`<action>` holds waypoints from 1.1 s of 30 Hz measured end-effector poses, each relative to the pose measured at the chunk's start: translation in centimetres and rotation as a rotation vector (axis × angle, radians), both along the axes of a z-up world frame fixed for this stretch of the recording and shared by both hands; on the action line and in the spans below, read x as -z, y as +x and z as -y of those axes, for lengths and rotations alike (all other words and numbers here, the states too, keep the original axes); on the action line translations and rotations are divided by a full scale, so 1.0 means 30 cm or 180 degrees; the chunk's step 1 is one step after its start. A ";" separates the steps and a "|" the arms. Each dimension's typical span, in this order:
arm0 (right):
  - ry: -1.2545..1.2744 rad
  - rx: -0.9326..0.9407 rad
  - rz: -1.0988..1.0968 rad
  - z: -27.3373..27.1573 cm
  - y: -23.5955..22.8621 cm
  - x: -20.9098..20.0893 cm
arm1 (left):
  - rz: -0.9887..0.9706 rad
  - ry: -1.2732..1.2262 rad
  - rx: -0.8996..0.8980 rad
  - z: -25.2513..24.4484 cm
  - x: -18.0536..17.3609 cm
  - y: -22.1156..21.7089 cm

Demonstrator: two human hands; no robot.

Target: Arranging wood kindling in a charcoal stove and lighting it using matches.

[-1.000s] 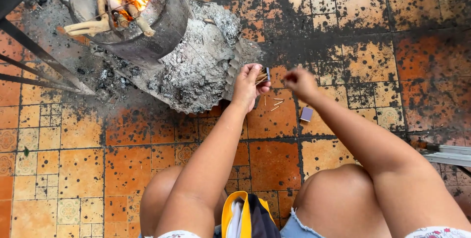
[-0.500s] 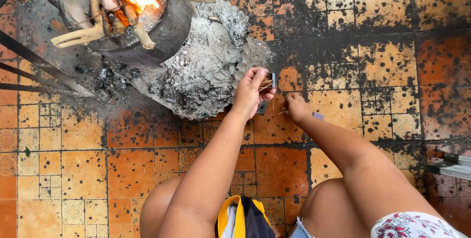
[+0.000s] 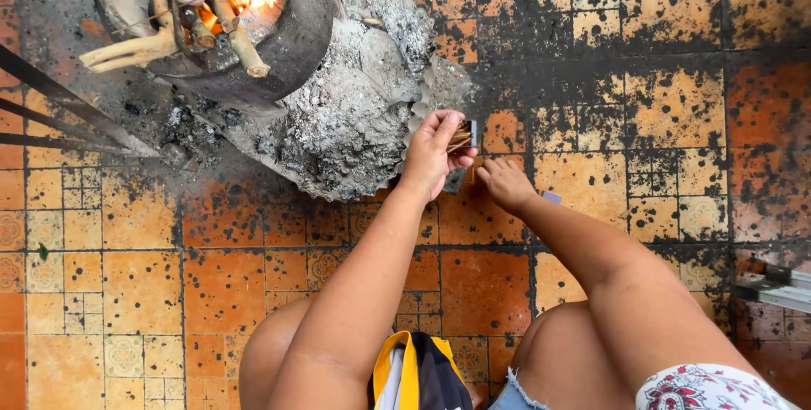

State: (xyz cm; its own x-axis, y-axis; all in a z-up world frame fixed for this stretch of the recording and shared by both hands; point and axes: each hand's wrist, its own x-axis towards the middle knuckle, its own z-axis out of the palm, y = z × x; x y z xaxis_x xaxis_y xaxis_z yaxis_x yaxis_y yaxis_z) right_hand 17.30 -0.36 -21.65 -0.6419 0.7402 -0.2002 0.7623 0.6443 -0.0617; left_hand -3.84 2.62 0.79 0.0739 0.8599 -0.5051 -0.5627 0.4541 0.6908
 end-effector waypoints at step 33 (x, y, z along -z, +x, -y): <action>-0.1110 0.2288 -0.3116 -0.228 -0.031 -0.644 | -0.0315 -0.0305 0.0037 0.034 0.062 -0.029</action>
